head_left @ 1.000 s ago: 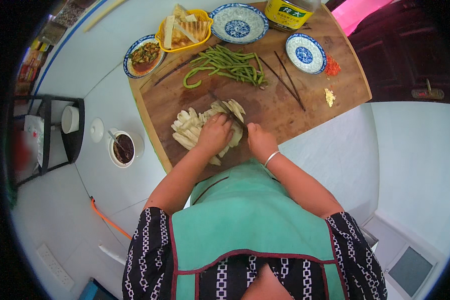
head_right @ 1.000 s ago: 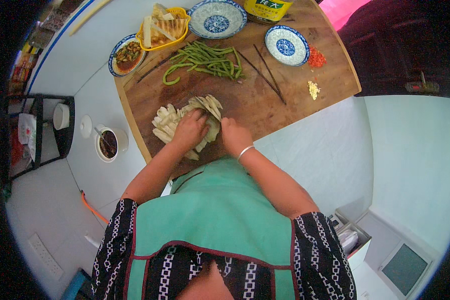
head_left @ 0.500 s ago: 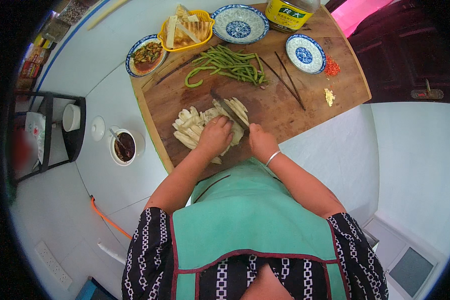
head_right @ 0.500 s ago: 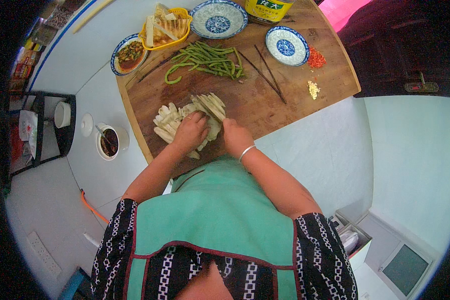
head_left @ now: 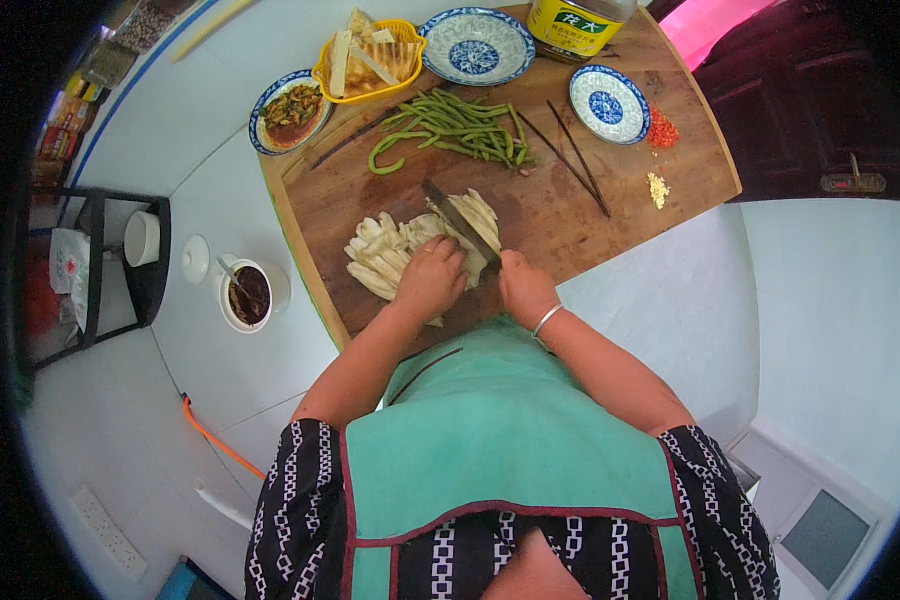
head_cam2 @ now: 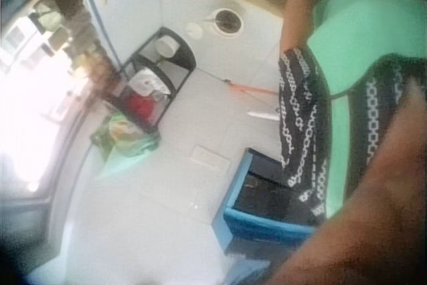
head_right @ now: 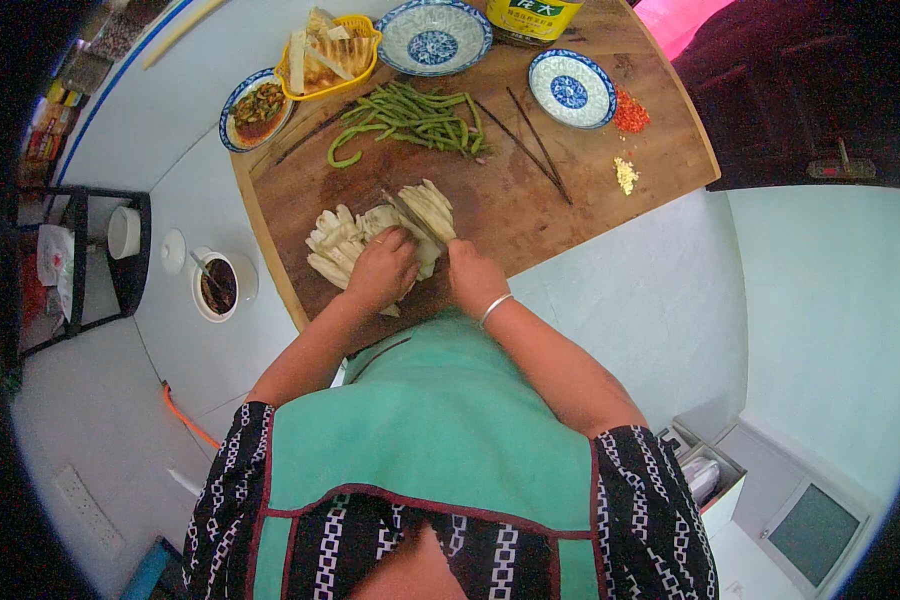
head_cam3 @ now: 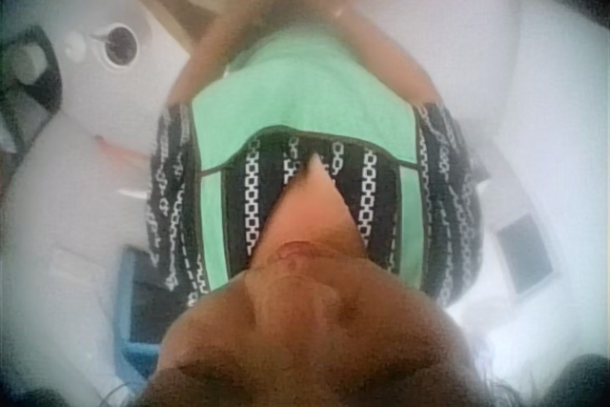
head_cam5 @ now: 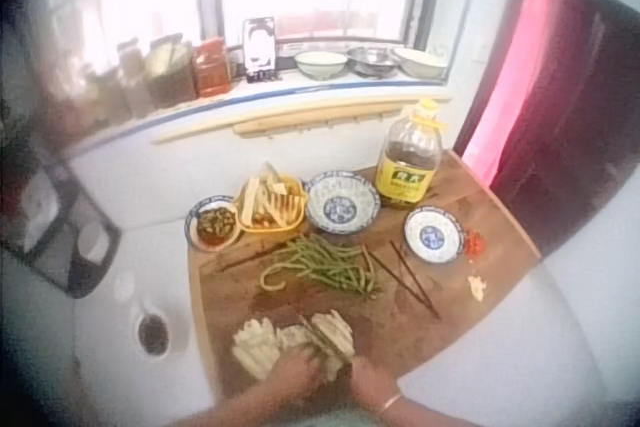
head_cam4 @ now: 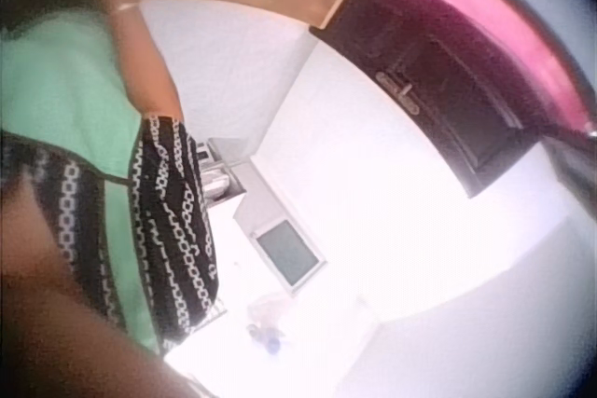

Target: The person washes a metal steamer insert in the sink using a yellow cloth, then wipes the sink and countertop. They move a wok to the stove, retrieve bowls from a cabinet, and chop vegetables on a cutting board with a knife.

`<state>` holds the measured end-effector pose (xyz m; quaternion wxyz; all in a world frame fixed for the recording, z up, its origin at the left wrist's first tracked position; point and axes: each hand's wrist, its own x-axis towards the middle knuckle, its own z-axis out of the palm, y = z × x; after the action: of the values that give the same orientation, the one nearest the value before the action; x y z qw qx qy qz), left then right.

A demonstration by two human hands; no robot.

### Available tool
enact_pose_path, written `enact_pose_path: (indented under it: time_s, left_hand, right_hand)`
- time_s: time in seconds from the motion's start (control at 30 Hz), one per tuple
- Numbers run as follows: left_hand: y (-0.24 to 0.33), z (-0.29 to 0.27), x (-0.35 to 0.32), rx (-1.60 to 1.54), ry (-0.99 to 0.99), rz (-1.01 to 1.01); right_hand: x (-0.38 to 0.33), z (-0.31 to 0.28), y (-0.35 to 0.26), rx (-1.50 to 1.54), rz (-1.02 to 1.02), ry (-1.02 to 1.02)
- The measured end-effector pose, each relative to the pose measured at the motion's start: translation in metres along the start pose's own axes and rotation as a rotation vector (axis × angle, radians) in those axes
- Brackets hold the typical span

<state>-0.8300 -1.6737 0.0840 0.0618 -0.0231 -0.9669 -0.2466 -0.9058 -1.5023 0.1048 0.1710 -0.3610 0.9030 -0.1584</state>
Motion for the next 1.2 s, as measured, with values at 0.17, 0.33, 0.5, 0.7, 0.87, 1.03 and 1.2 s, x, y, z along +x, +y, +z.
enact_pose_path:
  time_s: [0.17,0.33,0.5,0.7,0.87,1.03,1.2]
  left_hand:
    - [-0.002,-0.011,-0.004,0.001,0.009,-0.025]
    - [0.0,-0.012,-0.003,0.05,-0.067,-0.09]
    - [-0.009,-0.008,-0.007,0.015,0.057,0.002]
    - [-0.005,-0.012,-0.011,0.029,0.017,-0.046]
    - [-0.007,-0.008,-0.014,0.064,0.051,-0.022]
    - [-0.003,-0.009,-0.02,0.075,0.081,-0.068]
    - [-0.004,-0.011,-0.022,0.077,-0.04,-0.101]
  right_hand:
    - [0.001,-0.031,-0.023,-0.008,-0.041,-0.072]
    - [-0.003,0.002,-0.006,-0.063,0.001,-0.113]
    - [-0.007,-0.004,-0.006,0.023,-0.009,-0.014]
    - [0.002,-0.004,-0.022,-0.033,-0.002,-0.129]
    - [-0.01,0.007,-0.011,0.082,-0.006,-0.005]
    - [-0.006,-0.023,-0.036,-0.003,-0.053,-0.129]
    - [-0.008,0.013,-0.019,0.016,-0.03,-0.052]
